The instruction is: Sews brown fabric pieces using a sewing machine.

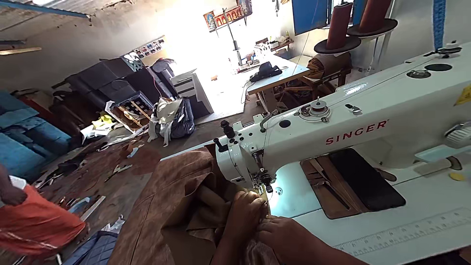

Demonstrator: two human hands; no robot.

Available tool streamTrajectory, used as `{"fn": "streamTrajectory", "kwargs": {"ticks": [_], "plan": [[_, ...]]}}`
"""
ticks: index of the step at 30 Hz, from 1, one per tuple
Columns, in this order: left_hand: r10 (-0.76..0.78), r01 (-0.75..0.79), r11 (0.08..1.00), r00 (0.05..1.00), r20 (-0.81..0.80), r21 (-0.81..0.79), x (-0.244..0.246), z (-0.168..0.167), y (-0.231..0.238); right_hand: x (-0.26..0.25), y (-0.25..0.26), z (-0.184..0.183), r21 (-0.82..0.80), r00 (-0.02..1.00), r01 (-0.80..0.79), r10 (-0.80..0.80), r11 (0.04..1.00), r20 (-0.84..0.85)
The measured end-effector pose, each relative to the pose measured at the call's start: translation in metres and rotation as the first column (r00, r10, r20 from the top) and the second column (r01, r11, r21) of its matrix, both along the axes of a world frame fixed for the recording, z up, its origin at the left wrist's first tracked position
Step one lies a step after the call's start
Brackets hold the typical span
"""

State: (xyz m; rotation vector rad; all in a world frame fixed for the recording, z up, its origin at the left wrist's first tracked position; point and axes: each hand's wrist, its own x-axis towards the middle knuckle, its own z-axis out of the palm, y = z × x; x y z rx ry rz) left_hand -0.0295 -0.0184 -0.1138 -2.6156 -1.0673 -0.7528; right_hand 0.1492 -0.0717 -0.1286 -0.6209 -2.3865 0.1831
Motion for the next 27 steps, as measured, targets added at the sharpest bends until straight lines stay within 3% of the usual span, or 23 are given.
{"fn": "streamTrajectory", "kwargs": {"ticks": [5,9,12,14,18,21,24,27], "plan": [[0.295,-0.294,0.955,0.955,-0.035,0.039,0.000,0.008,-0.032,0.002,-0.002,-0.001,0.027,1.000,-0.004,0.004,1.000,0.009],[0.532,-0.532,0.818,0.844,0.062,0.221,-0.026,0.013,-0.061,0.003,-0.005,0.002,0.011,0.998,-0.031,0.030,0.999,0.051],[0.589,-0.585,0.691,0.796,0.137,0.425,-0.062,0.016,-0.065,0.004,-0.008,-0.003,0.152,0.998,-0.045,0.038,0.987,0.052],[0.577,-0.568,0.698,0.807,0.126,0.437,-0.084,0.026,-0.068,0.004,-0.017,-0.003,0.220,0.997,-0.055,0.042,0.974,0.062],[0.461,-0.454,0.854,0.887,0.034,0.253,-0.092,0.051,-0.075,0.006,-0.053,-0.007,0.259,0.998,-0.061,0.061,0.964,0.007],[0.314,-0.314,0.949,0.949,0.009,0.042,-0.051,0.080,-0.102,0.010,-0.081,-0.008,0.151,0.991,-0.112,0.121,0.982,-0.050],[0.315,-0.338,0.891,0.941,-0.122,-0.302,0.005,0.096,-0.139,0.014,-0.089,-0.004,0.141,0.987,-0.150,0.156,0.979,-0.034],[0.241,-0.372,0.737,0.925,-0.294,-0.564,0.036,0.088,-0.150,0.017,-0.091,-0.001,0.179,0.989,-0.134,0.142,0.975,-0.033]]}}
